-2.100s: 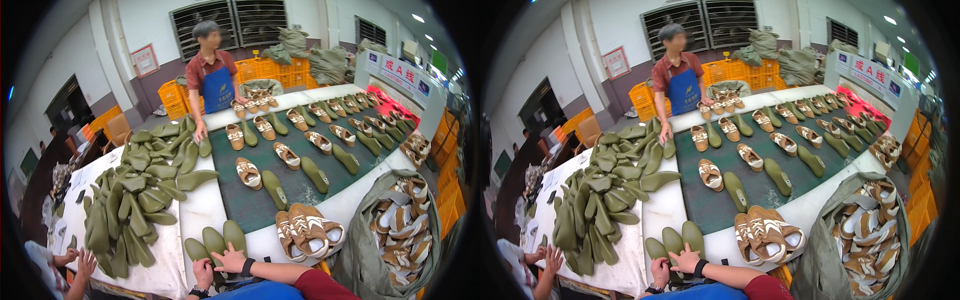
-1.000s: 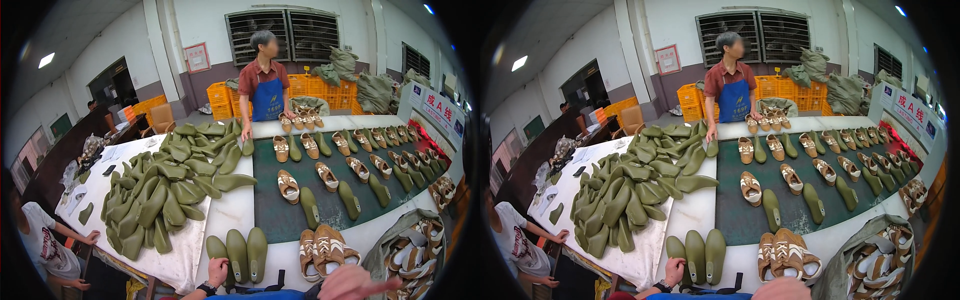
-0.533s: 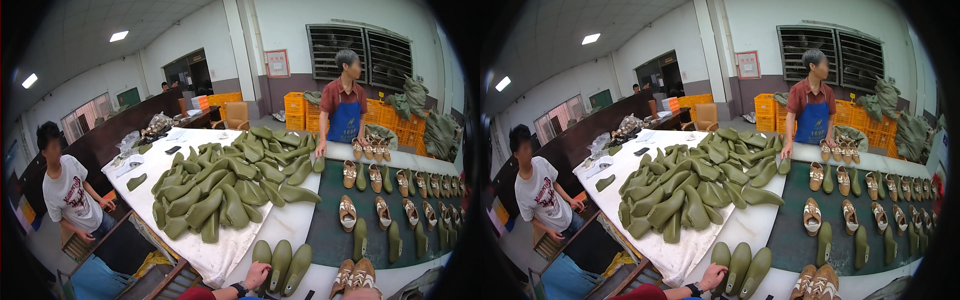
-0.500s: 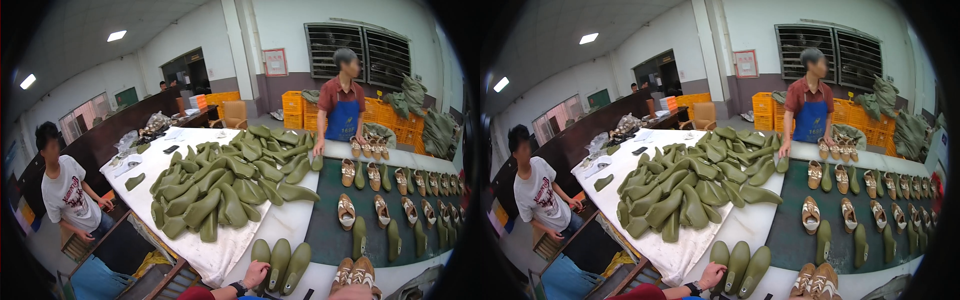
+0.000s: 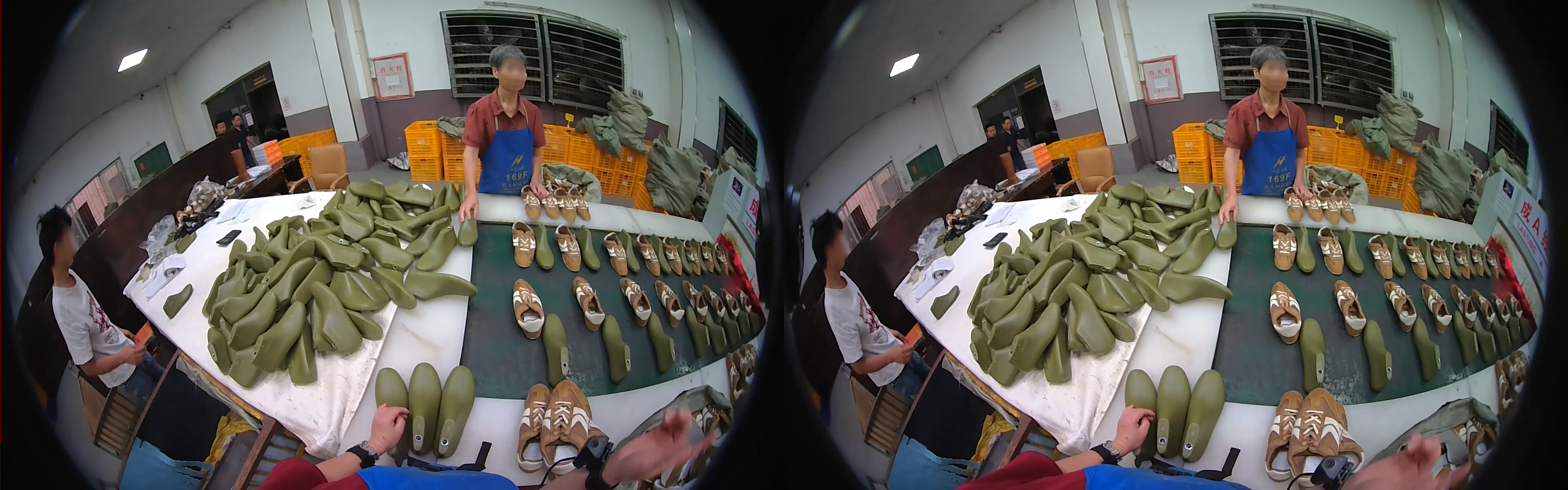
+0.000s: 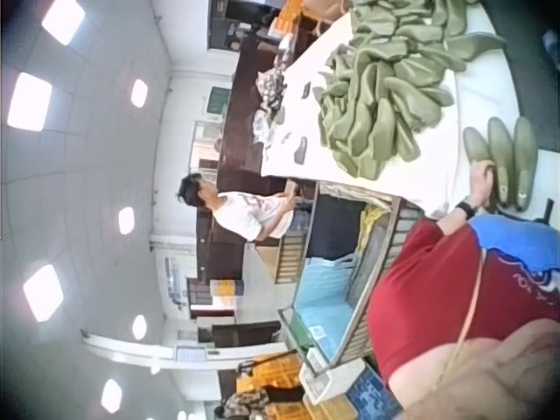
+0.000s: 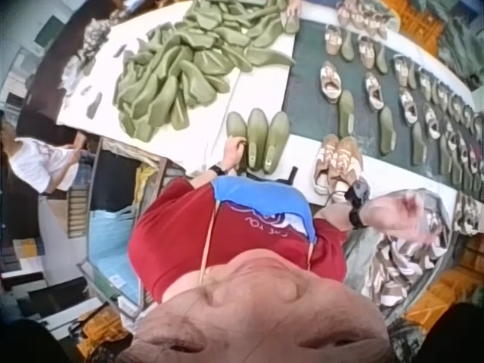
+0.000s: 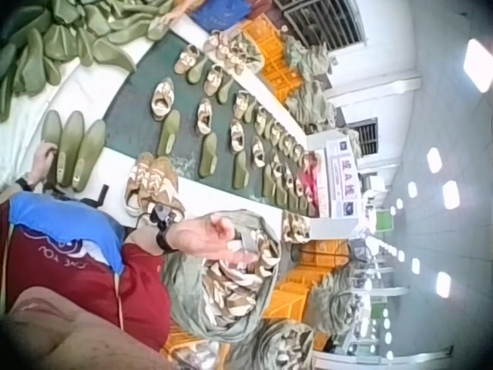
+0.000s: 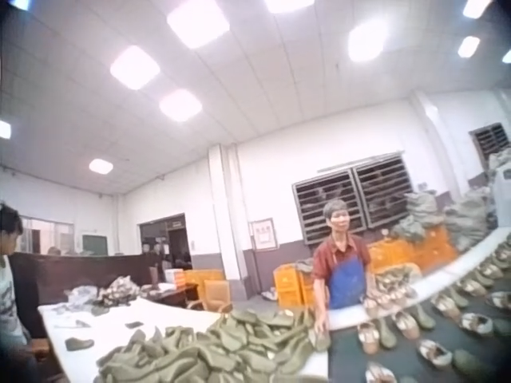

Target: The recorder is assembling shoes by fitting shoe uppers onto green plastic shoe lasts at a workstation.

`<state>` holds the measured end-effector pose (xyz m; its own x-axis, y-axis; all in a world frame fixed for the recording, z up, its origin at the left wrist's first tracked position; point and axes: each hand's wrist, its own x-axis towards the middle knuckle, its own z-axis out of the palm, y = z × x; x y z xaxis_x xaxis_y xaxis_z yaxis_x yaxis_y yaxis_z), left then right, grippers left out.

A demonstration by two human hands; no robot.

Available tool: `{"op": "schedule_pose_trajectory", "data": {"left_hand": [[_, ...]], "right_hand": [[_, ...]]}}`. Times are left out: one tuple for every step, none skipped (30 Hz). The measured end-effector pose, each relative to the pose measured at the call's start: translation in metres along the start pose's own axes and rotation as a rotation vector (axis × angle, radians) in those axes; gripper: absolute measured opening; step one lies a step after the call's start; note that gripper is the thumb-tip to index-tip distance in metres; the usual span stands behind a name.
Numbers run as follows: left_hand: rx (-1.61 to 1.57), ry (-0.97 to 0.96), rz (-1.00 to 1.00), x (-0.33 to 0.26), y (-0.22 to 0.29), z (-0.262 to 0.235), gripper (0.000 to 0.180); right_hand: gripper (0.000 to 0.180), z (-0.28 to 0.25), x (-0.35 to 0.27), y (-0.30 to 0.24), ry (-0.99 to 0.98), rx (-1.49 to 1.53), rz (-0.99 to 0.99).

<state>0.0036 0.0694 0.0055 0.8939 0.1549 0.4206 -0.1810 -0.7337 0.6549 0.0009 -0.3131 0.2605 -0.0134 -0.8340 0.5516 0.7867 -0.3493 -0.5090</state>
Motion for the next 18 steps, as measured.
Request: {"op": "schedule_pose_trajectory", "data": {"left_hand": [[-0.014,-0.010,-0.023,-0.001,-0.001,-0.002,0.013],[-0.029,-0.021,-0.044,0.000,-0.002,-0.003,0.013],[-0.025,-0.036,-0.043,0.000,0.000,-0.001,0.013],[-0.017,-0.032,-0.023,0.002,0.001,0.002,0.013],[-0.020,-0.025,-0.005,0.004,0.001,0.004,0.013],[-0.033,-0.033,-0.025,0.003,-0.001,0.005,0.013],[-0.041,-0.039,-0.026,0.003,-0.004,0.004,0.013],[-0.008,-0.027,-0.042,0.000,-0.009,0.003,0.013],[0.014,-0.013,-0.055,-0.005,-0.013,-0.001,0.013],[0.037,-0.008,-0.057,-0.007,-0.016,-0.003,0.012],[0.028,-0.012,-0.051,-0.006,-0.014,-0.003,0.012],[0.009,-0.010,-0.056,-0.003,-0.010,0.000,0.012],[-0.008,-0.008,-0.060,-0.001,-0.007,0.003,0.012],[-0.001,-0.015,-0.044,0.000,-0.007,0.004,0.012],[-0.003,-0.013,-0.039,0.001,-0.008,0.005,0.012],[-0.013,-0.017,-0.042,0.001,-0.009,0.006,0.011],[-0.024,-0.021,-0.044,0.000,-0.010,0.006,0.011],[-0.022,-0.016,-0.046,-0.003,-0.012,0.004,0.011]], "right_hand": [[0.051,-0.022,0.002,0.002,-0.160,0.252,-0.088],[0.045,-0.041,0.004,0.004,-0.320,0.506,-0.175],[0.045,-0.027,-0.003,-0.007,-0.315,0.491,-0.172],[0.033,-0.008,-0.016,-0.016,-0.325,0.585,-0.213],[0.024,0.007,-0.027,-0.023,-0.345,0.680,-0.261],[0.024,-0.010,-0.031,-0.014,-0.597,0.471,-0.125],[0.027,-0.025,-0.034,-0.003,-0.836,0.249,0.013],[0.019,0.002,-0.053,-0.005,-1.023,0.034,0.143],[0.031,0.020,-0.065,-0.001,-1.370,-0.064,0.329],[0.041,0.036,-0.096,0.015,-1.530,0.020,0.412],[0.046,0.034,-0.127,0.033,-1.710,0.027,0.409],[0.049,0.025,-0.156,0.055,-1.854,-0.016,0.204],[0.053,0.012,-0.184,0.075,-1.985,-0.061,-0.008],[0.055,0.002,-0.212,0.088,-2.036,-0.093,0.058],[0.057,-0.008,-0.237,0.095,-2.087,-0.120,0.124],[0.057,-0.019,-0.260,0.099,-2.085,-0.121,0.122],[0.058,-0.030,-0.282,0.104,-2.150,-0.259,0.071],[0.060,-0.036,-0.297,0.103,-2.213,-0.394,0.016]]}}
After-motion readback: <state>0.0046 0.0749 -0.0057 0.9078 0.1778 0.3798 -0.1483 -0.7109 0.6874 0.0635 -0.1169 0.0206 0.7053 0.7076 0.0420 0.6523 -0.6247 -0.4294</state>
